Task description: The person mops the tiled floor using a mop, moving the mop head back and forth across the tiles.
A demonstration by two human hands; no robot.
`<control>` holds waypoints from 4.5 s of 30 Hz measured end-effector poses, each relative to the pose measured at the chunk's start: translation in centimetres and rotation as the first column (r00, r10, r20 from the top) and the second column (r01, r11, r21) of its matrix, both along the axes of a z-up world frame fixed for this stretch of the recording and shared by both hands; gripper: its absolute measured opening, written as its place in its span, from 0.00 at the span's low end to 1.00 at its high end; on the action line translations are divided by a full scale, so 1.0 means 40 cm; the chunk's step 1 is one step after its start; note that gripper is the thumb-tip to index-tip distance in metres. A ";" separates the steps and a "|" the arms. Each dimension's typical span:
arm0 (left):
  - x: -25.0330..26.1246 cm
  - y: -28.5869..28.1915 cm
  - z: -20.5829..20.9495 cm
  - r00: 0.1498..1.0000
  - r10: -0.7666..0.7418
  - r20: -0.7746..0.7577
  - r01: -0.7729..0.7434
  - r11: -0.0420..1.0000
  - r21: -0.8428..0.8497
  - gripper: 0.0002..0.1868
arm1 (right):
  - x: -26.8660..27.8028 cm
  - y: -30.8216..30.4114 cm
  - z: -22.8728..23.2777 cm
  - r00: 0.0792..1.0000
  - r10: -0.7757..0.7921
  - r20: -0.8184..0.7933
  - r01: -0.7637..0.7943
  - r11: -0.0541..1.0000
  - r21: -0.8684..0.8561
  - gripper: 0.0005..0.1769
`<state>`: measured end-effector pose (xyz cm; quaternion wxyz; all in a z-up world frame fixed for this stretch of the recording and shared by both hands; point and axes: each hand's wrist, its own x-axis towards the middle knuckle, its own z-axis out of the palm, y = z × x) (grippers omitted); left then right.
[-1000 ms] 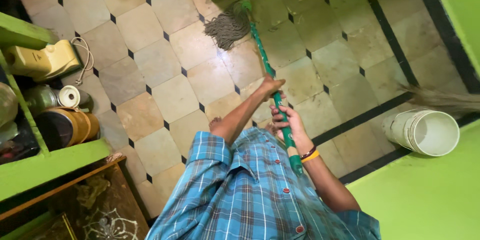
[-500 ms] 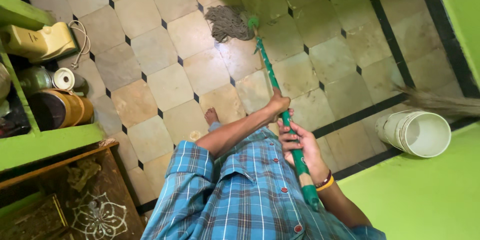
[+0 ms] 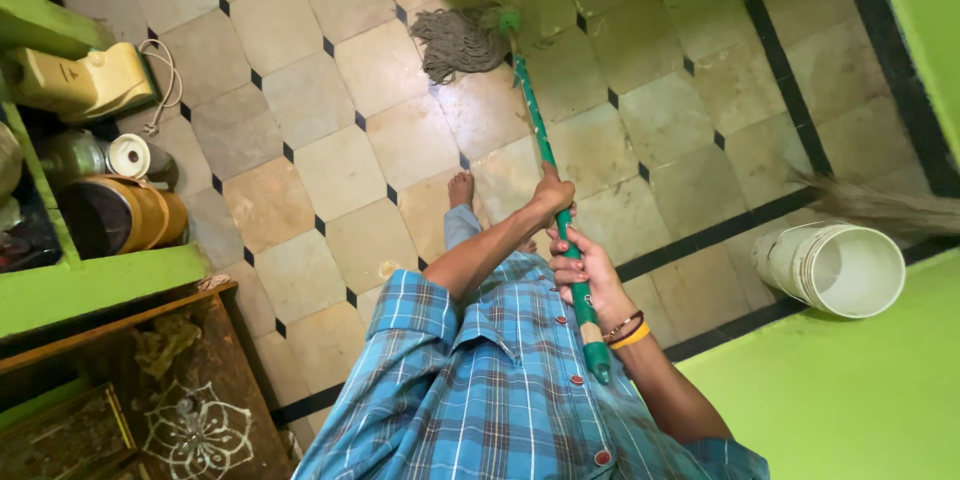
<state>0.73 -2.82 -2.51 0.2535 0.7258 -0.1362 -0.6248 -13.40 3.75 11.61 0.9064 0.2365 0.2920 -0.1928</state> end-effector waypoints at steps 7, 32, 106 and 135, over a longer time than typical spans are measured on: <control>-0.030 -0.063 -0.062 0.998 0.056 0.030 -0.056 0.998 0.021 0.49 | -0.029 -0.059 -0.116 0.996 0.082 0.028 -0.080 0.994 -0.074 0.14; 0.162 -0.325 -0.211 0.994 -0.113 -0.002 0.113 0.992 -0.056 0.44 | 0.118 -0.287 -0.242 0.960 -0.180 0.214 0.170 0.983 0.066 0.13; 0.040 -0.178 -0.129 0.906 -0.412 0.100 0.405 0.911 0.083 0.51 | 0.019 -0.084 -0.233 0.985 -0.165 0.059 0.169 0.984 -0.065 0.11; -0.284 0.164 -0.020 0.844 -0.537 -0.012 0.516 0.805 0.293 0.56 | -0.293 0.224 0.008 0.978 -0.206 -0.031 0.208 0.971 0.118 0.22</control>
